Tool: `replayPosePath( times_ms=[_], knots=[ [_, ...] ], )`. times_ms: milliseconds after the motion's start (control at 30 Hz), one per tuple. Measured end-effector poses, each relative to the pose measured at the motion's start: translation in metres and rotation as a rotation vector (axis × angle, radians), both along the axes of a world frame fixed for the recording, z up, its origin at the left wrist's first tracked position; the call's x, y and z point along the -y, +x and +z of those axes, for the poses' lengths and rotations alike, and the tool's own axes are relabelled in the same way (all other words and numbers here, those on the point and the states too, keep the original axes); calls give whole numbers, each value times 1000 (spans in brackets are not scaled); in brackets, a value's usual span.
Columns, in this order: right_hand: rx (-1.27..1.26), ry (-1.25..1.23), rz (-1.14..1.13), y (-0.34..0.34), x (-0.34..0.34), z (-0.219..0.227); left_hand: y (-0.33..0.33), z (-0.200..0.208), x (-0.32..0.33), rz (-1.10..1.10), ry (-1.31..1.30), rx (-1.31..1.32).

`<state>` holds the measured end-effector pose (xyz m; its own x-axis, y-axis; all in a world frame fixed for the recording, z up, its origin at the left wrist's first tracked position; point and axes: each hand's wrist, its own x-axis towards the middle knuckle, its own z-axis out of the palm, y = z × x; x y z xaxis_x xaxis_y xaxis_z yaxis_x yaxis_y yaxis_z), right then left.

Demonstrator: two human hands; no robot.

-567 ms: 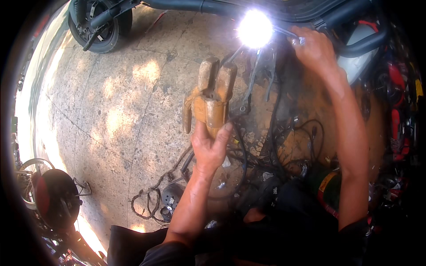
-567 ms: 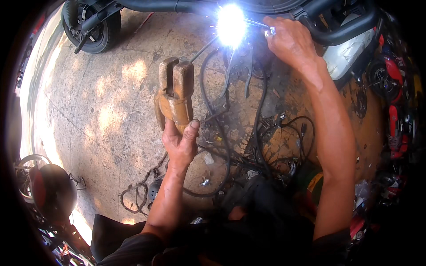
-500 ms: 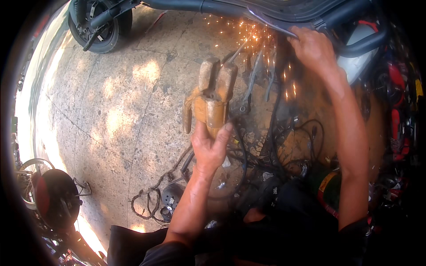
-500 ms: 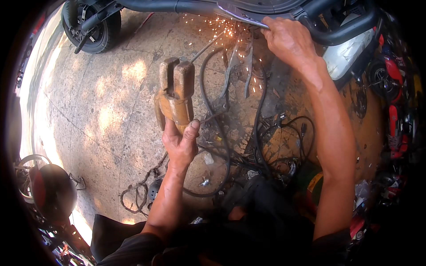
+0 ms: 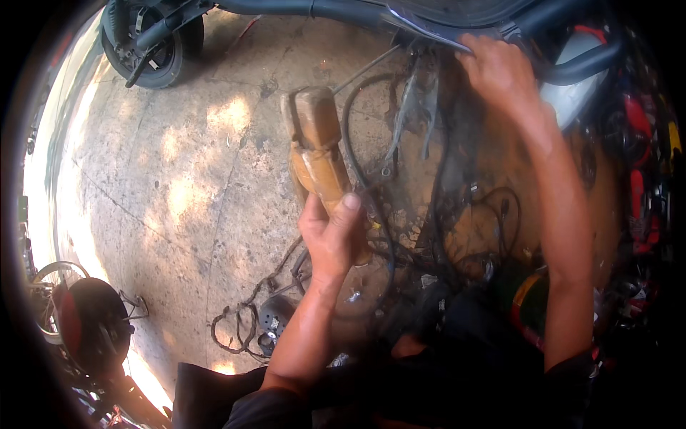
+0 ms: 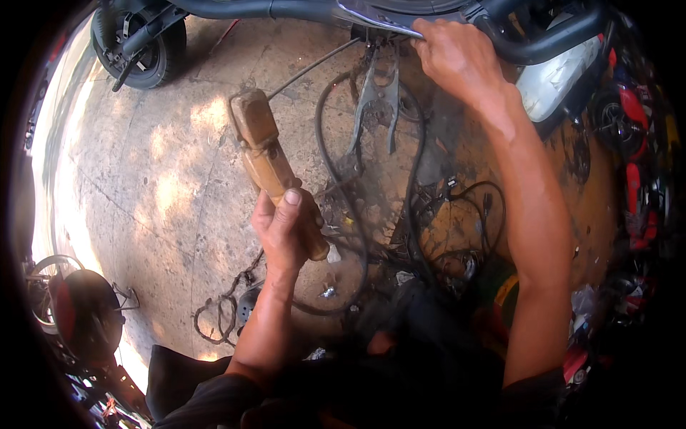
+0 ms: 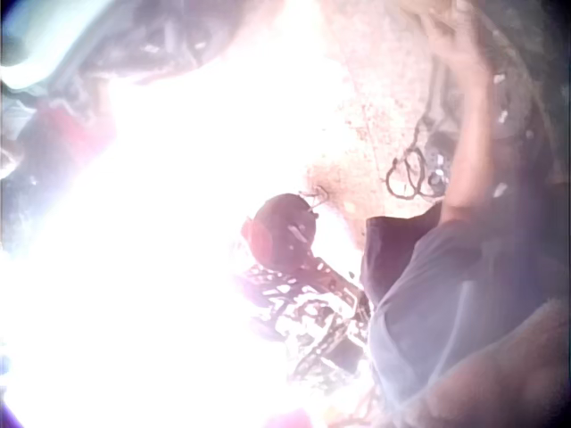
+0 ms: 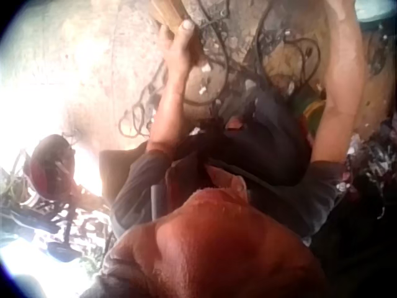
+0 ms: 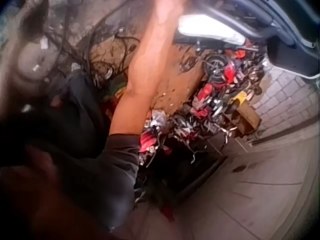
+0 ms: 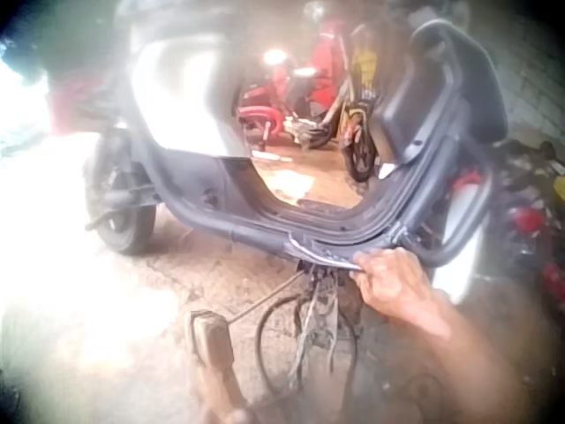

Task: The person welds the metal frame of a motorcycle by hand using a welding rod, creating bright sparks and a blue arc as they move the rod along the joint.

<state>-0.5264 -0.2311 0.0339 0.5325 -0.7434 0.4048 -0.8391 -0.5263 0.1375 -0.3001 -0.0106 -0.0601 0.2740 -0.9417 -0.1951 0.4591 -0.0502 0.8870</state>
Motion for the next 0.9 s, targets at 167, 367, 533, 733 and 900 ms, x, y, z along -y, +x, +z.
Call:
replayPosePath(
  times_ms=[167, 367, 533, 733, 900],
  knots=[
    [-25, 24, -17, 2, -2, 0, 11, -9, -13, 64, 149, -446],
    [-5, 15, -24, 1, -4, 2, 11, -16, -18, 48, 2, 196],
    [-22, 51, -38, 5, -6, 5, 14, -21, -12, 78, -34, 191],
    [-22, 73, -50, 3, -5, 4, 10, -15, -6, 59, -38, 170],
    [-17, 69, -50, 5, -6, 6, 9, -10, -3, 53, -33, 193]
  ],
)
